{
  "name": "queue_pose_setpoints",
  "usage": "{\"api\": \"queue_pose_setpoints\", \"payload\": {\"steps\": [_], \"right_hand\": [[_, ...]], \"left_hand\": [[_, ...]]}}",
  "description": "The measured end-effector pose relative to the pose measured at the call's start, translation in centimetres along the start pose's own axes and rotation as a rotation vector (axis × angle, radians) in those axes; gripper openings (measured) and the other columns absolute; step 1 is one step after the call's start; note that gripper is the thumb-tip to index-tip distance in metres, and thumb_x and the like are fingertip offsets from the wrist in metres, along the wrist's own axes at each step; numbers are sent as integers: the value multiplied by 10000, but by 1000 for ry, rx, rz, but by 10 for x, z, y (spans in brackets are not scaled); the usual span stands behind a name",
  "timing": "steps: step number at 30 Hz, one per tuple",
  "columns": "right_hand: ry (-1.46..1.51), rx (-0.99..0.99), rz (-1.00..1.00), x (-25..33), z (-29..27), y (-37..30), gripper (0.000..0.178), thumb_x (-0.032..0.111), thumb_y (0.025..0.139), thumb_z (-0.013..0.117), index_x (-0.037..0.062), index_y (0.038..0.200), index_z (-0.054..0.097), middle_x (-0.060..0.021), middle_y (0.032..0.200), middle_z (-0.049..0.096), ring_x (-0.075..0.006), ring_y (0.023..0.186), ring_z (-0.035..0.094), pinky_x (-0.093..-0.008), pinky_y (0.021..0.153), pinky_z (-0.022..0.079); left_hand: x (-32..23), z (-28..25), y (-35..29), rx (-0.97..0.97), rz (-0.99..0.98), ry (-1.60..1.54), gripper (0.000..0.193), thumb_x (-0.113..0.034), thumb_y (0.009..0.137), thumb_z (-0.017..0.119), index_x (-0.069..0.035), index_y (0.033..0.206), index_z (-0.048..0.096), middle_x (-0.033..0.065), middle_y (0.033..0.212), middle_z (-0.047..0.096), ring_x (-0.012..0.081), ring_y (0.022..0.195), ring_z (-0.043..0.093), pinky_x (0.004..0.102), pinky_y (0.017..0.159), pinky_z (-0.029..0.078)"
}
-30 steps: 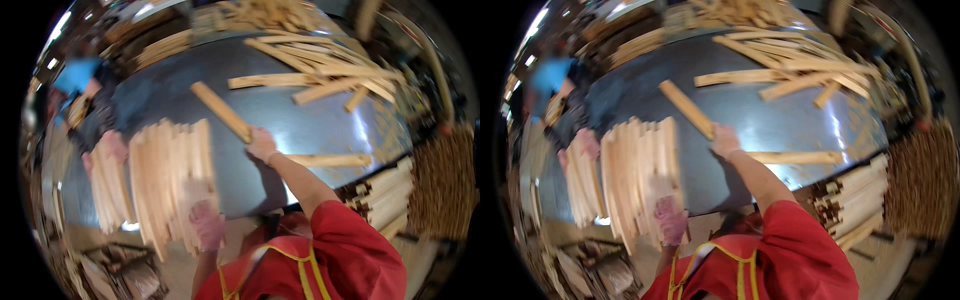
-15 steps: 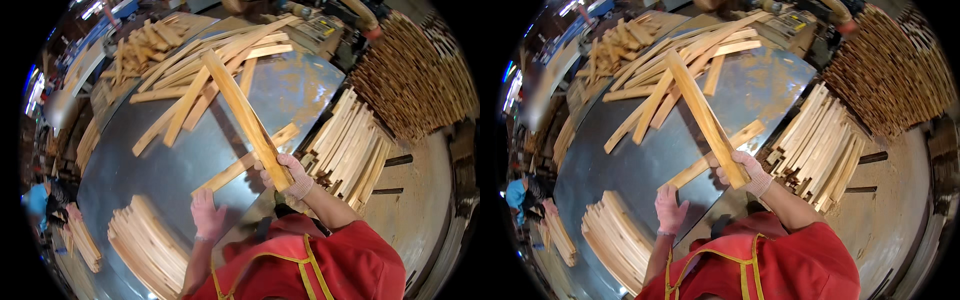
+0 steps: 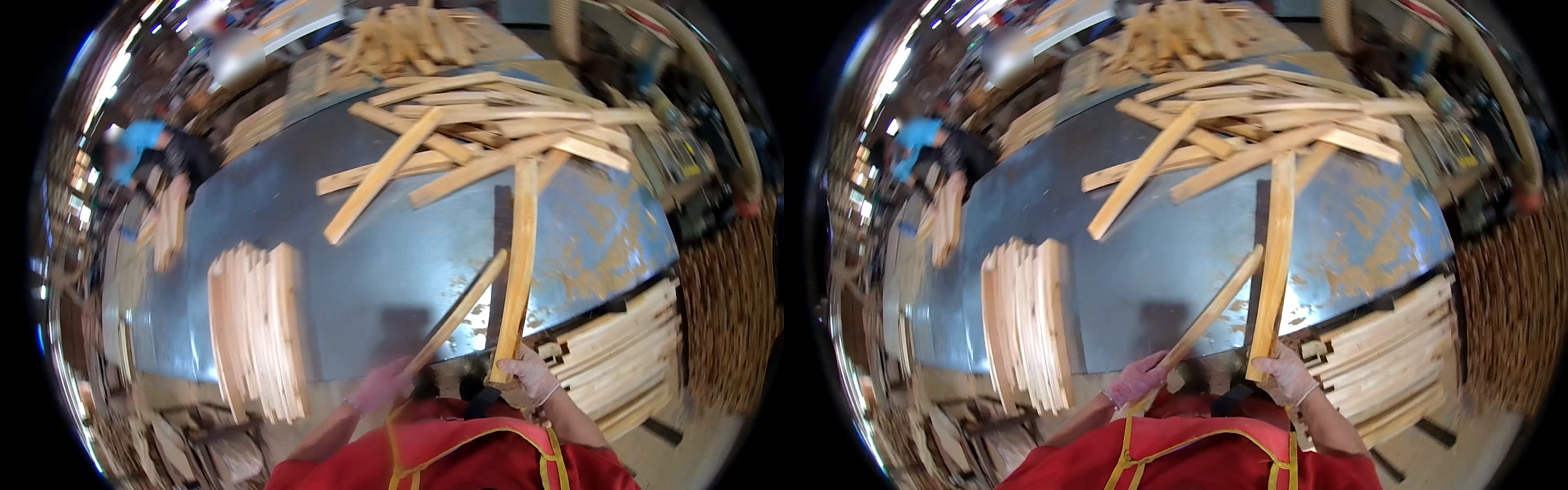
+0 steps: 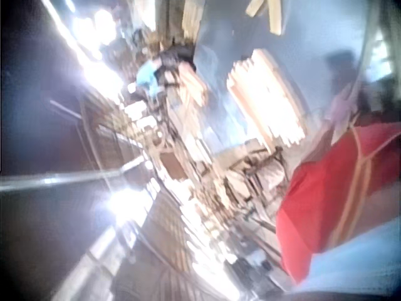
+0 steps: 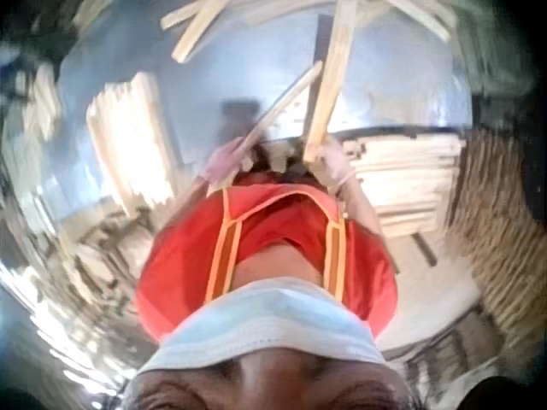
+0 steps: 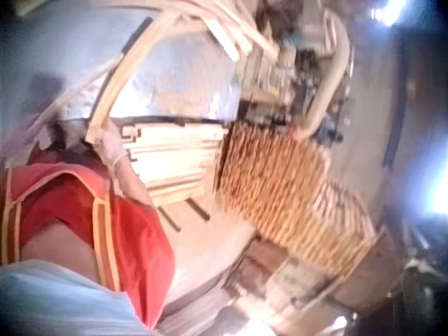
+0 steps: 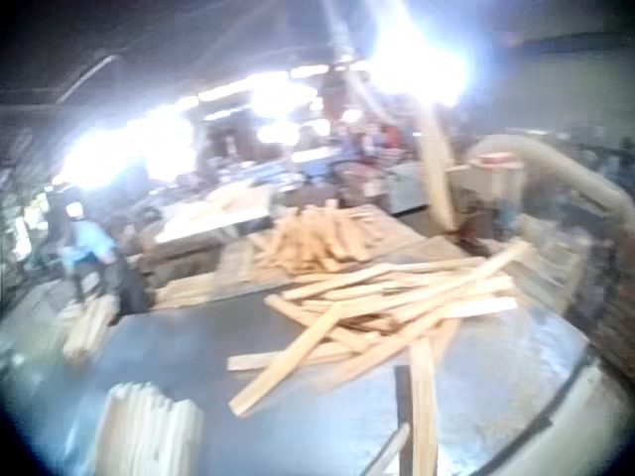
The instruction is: The person picks up individual wooden planks from a scattered pile on a metal table and stacks them neatly. The person repeatedly picks up planks one by one and adds them to a growing stack, occasionally adjusting the stack's alignment.
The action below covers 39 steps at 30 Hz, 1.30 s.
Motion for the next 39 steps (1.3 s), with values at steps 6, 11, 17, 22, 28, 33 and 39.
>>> {"api": "queue_pose_setpoints", "payload": {"steps": [6, 11, 17, 22, 28, 33, 39], "right_hand": [[-137, 87, 16, 9, 68, 72, 534, 62, 954, 785, 12, 1452, 598, -68, 1246, 723, -216, 1133, 693, -377, 1022, 566], [-200, 65, 90, -8, 117, 115, 518, 65, 965, 770, 46, 1456, 604, -70, 1250, 731, -230, 1115, 711, -405, 988, 591], [-120, 89, 118, -32, 177, 133, 484, 85, 940, 814, 75, 1389, 632, -72, 1161, 750, -225, 1001, 735, -389, 851, 626], [-788, -74, -250, 104, 195, 208, 412, 299, 980, 799, 18, 1268, 711, -120, 1217, 737, -241, 1044, 699, -393, 949, 566], [-67, -28, -842, 391, 287, 302, 481, 240, 978, 748, 34, 1397, 631, -175, 1239, 680, -377, 1089, 647, -410, 1006, 548], [-1831, -452, -620, 403, 255, 409, 875, 530, 870, 780, 6, 1527, 538, -264, 1561, 563, -406, 1423, 572, -461, 1194, 452], [-2047, -392, -133, 397, 220, 495, 948, 540, 828, 816, 8, 1543, 495, -276, 1470, 631, -435, 1358, 611, -484, 1183, 475]], "left_hand": [[7, -37, -98, -251, -148, -318, 491, -268, 964, 751, -100, 1416, 661, 135, 1190, 746, 338, 1187, 688, 461, 995, 546], [129, -100, -102, -1000, 42, 908, 664, -239, 836, 755, -53, 1451, 587, 233, 1430, 580, 444, 1334, 530, 566, 1127, 425], [132, -144, -92, -1011, -152, 910, 762, -329, 848, 733, -107, 1536, 494, 151, 1604, 454, 404, 1516, 386, 616, 1264, 263], [22, -158, -32, -753, 189, 469, 745, -337, 846, 739, -56, 1505, 533, 201, 1565, 495, 431, 1482, 430, 591, 1231, 342], [-12, -159, 82, -694, 185, 278, 761, -359, 877, 808, -25, 1512, 554, 217, 1541, 546, 394, 1367, 587, 430, 1157, 477], [-75, -179, 169, -465, 23, -292, 777, -381, 937, 760, -12, 1573, 506, 216, 1583, 554, 345, 1433, 572, 400, 1219, 415], [-88, -165, 287, -266, -5, -839, 772, -377, 961, 771, 47, 1541, 487, 217, 1489, 608, 267, 1408, 551, 378, 1184, 408]]}}
Point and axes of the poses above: each hand's wrist, its own y-axis towards the middle knuckle, its own z-axis out of the palm, x = y × z, the point moved 4 cm from there along y, towards the middle knuckle
